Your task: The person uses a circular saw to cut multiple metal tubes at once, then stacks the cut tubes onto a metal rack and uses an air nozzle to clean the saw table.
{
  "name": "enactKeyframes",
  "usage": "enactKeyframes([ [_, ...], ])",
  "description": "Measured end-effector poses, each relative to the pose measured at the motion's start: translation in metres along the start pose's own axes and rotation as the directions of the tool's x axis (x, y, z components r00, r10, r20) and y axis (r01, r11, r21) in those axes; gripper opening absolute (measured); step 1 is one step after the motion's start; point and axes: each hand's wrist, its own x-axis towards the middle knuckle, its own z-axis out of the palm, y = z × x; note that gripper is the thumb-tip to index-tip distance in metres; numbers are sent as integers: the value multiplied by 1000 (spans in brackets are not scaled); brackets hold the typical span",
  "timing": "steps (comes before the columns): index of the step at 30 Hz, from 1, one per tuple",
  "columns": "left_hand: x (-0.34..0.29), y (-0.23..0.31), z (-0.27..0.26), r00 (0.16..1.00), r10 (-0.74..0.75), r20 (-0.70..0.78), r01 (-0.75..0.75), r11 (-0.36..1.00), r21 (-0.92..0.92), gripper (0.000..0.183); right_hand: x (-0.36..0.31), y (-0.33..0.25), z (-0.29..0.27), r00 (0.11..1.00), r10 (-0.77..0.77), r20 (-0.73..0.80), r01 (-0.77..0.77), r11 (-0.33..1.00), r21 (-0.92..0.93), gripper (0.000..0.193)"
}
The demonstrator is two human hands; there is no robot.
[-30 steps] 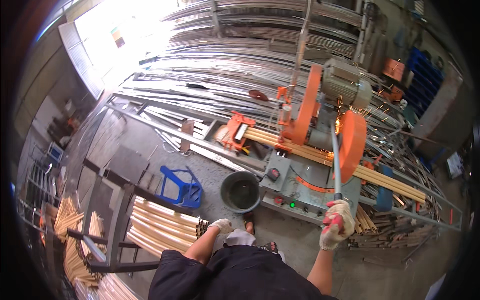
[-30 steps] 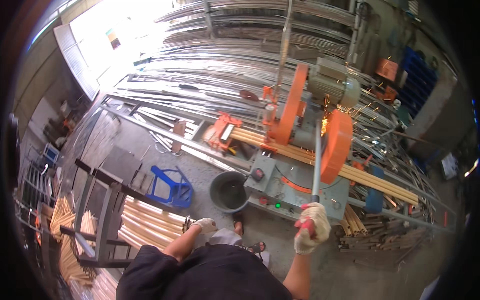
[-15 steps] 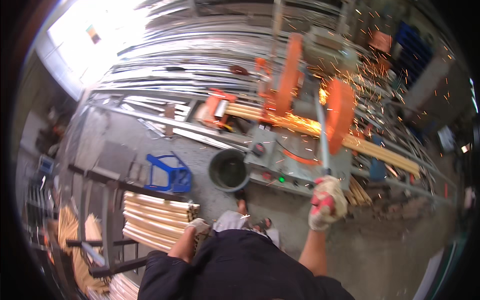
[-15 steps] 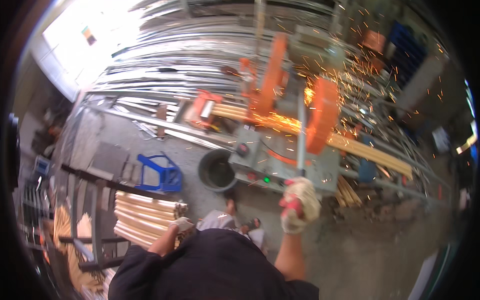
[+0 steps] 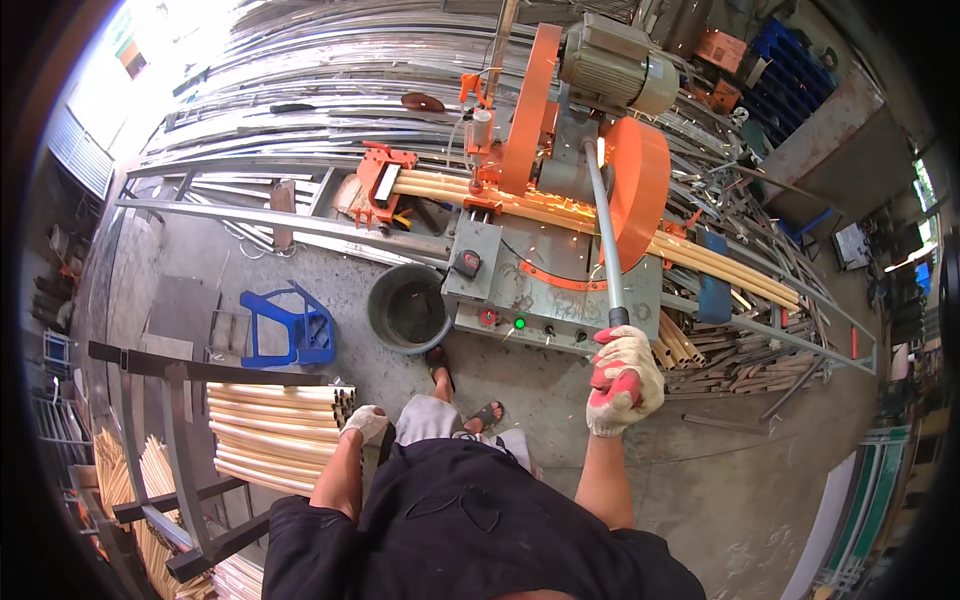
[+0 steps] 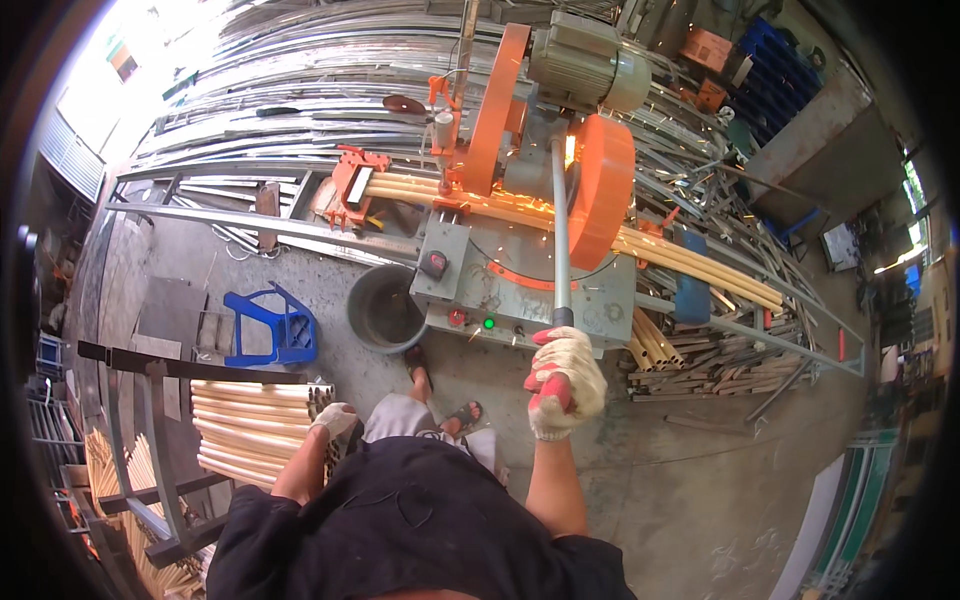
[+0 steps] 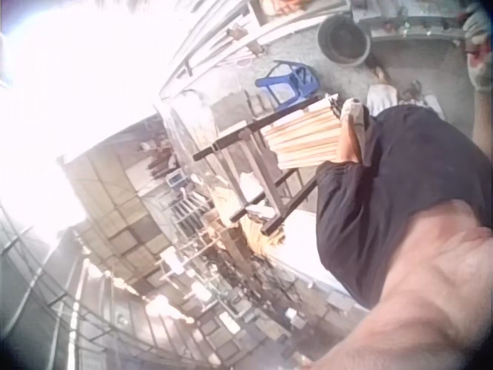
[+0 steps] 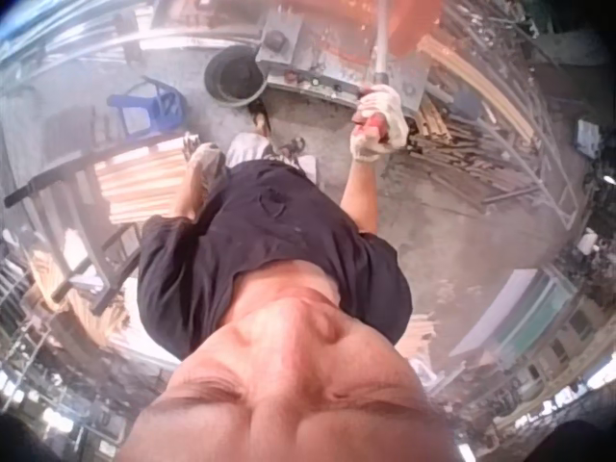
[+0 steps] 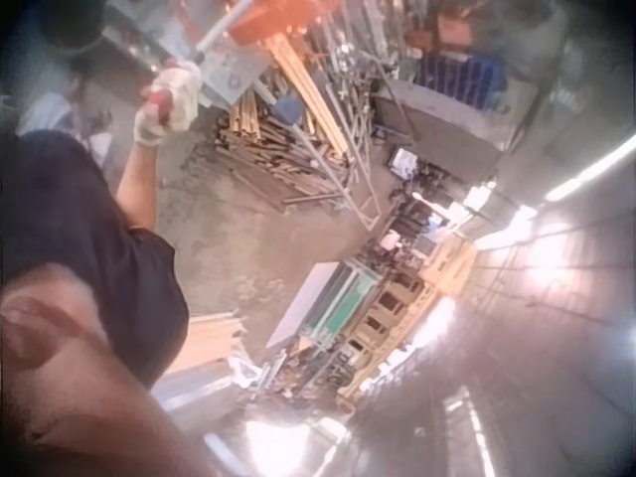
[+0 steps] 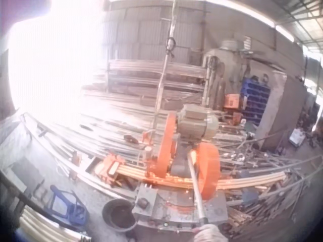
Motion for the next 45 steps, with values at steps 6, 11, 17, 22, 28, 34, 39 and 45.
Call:
enactKeyframes([
  [6, -4, -23, 14, 999, -32, 44, 28, 997, 75, 26, -7, 0, 3, 996, 49, -68, -46, 997, 54, 9],
  [11, -21, -4, 6, 991, -100, 87, 97, 994, 41, 26, -13, 2, 1, 997, 49, -56, -48, 999, 19, 8],
  [17, -15, -7, 7, 992, -106, 72, 104, 994, 35, 26, -21, 1, 1, 998, 57, -40, -56, 998, 22, 7],
  [22, -17, 5, 1, 996, -84, 1, 84, 996, 35, 30, -29, 3, -3, 999, 51, -14, -51, 999, -15, 12],
  [28, -8, -11, 8, 998, -52, 27, 52, 998, -30, 30, -33, 0, -5, 997, 72, 13, -72, 997, -32, 17],
  [34, 12, -37, 18, 998, -25, 57, 28, 998, -48, 29, -44, 5, -11, 997, 68, 33, -69, 997, 19, 13],
  [39, 1, -8, 5, 997, -20, 75, 21, 1000, -22, 26, -47, 8, -14, 998, 52, 43, -52, 999, 4, 12],
  [45, 9, -7, 1, 994, -11, 108, 9, 1000, 21, 29, -55, 7, -11, 997, 75, 35, -73, 996, -54, 15],
])
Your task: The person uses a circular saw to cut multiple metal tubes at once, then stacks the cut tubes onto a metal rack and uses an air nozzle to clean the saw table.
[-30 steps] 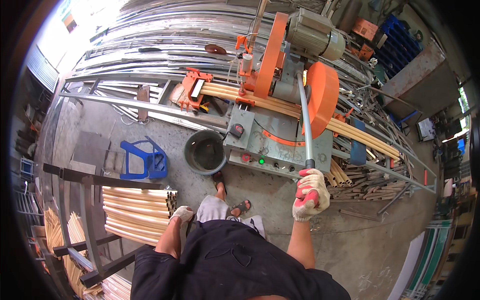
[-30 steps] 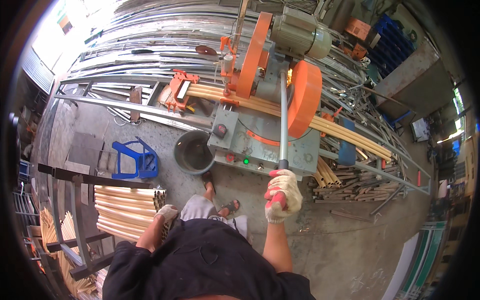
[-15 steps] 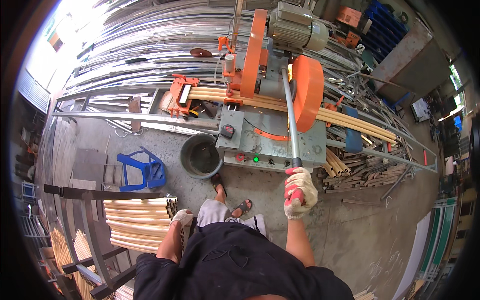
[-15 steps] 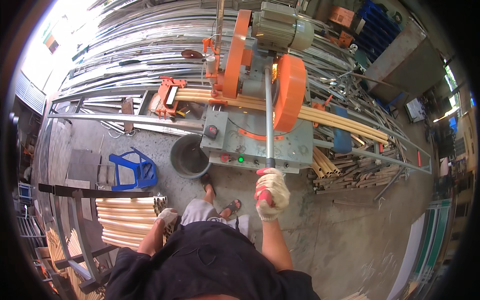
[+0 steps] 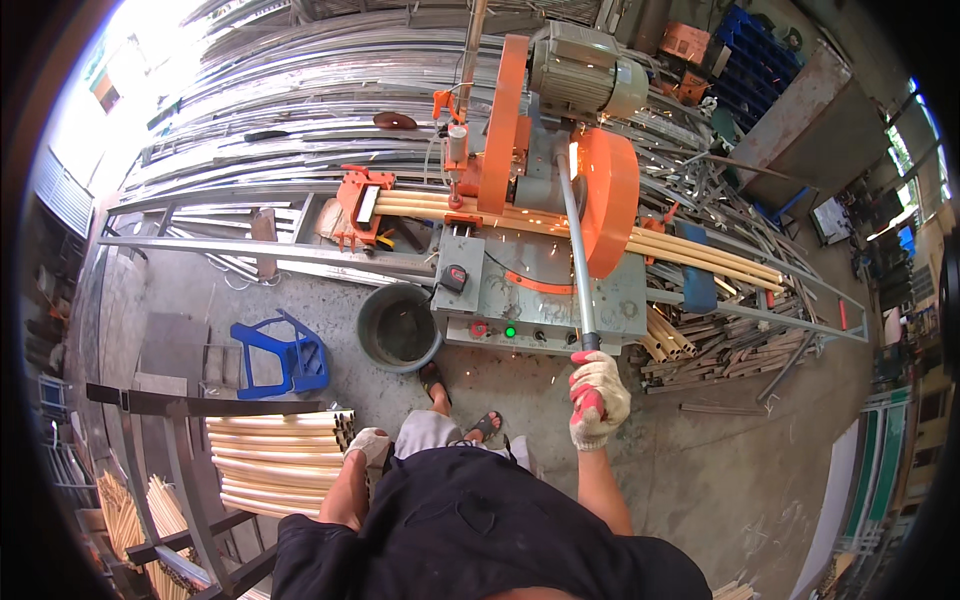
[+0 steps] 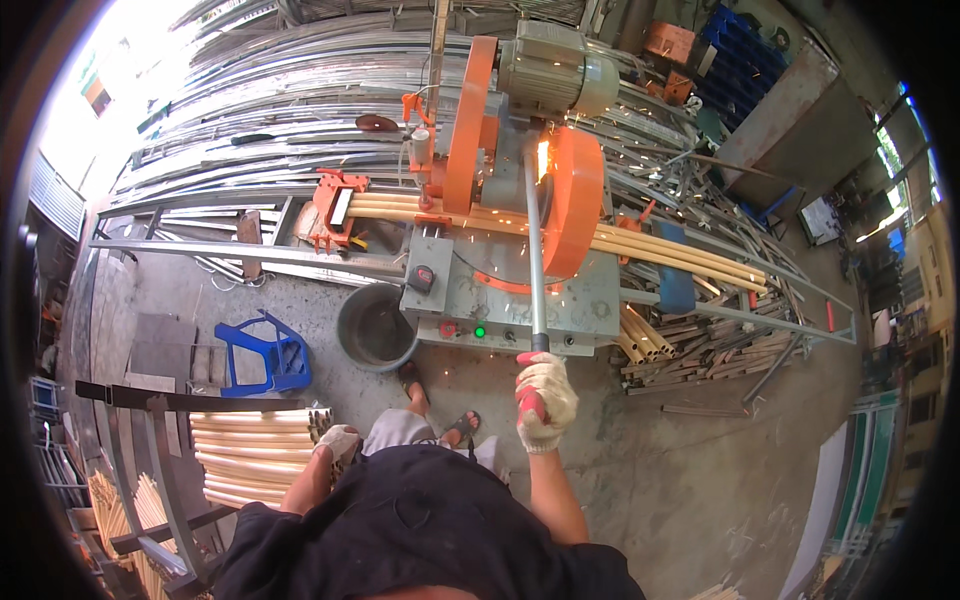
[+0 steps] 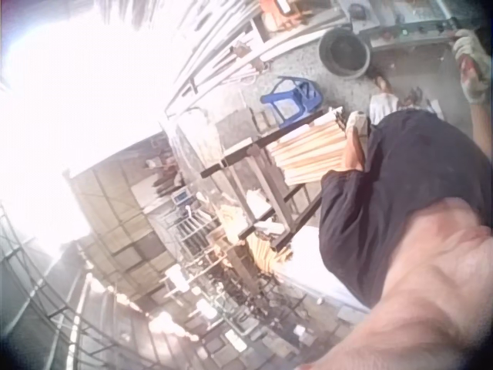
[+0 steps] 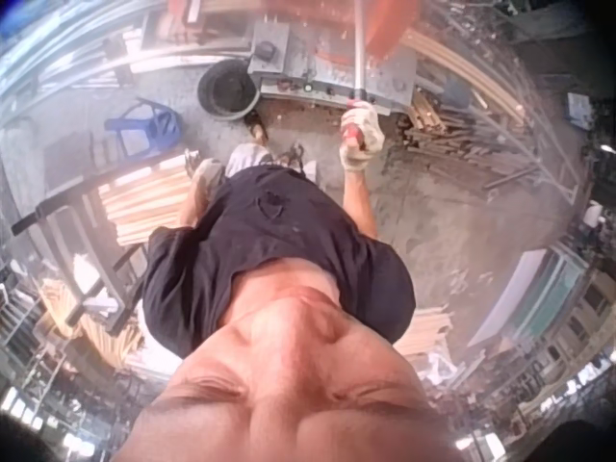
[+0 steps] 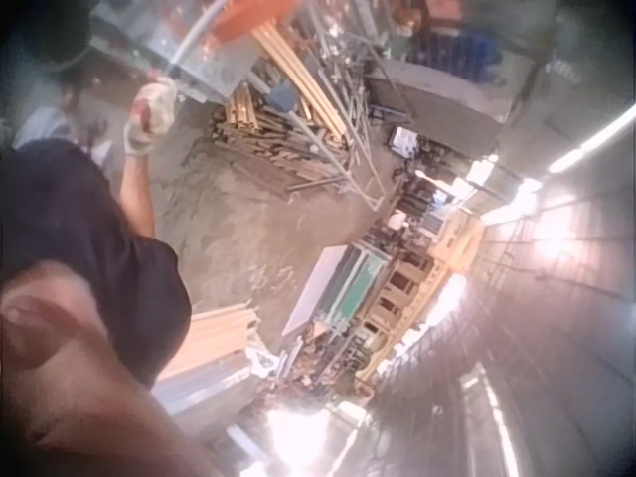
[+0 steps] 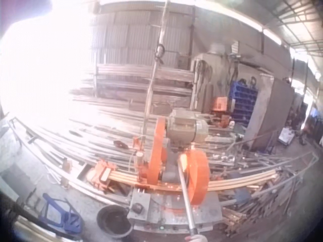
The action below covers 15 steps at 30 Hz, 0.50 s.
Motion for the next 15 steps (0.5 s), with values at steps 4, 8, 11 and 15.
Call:
enactKeyframes([
  [4, 15, -20, 6, 996, 25, -81, -31, 997, -64, 31, -22, -4, -2, 995, 95, 30, -93, 995, -47, 24],
  [8, 41, -40, 11, 999, 20, -46, -27, 986, -166, 23, 3, -10, -2, 990, 122, 70, -116, 990, -82, 27],
  [11, 50, -23, -25, 956, 287, -64, -259, 925, 277, 34, 65, -26, 12, 998, 58, 8, -58, 998, 25, 29],
  [15, 61, 70, -110, 880, 356, -315, -346, 934, 91, 21, 191, -26, 31, 997, -83, 4, 81, 980, 180, 34],
])
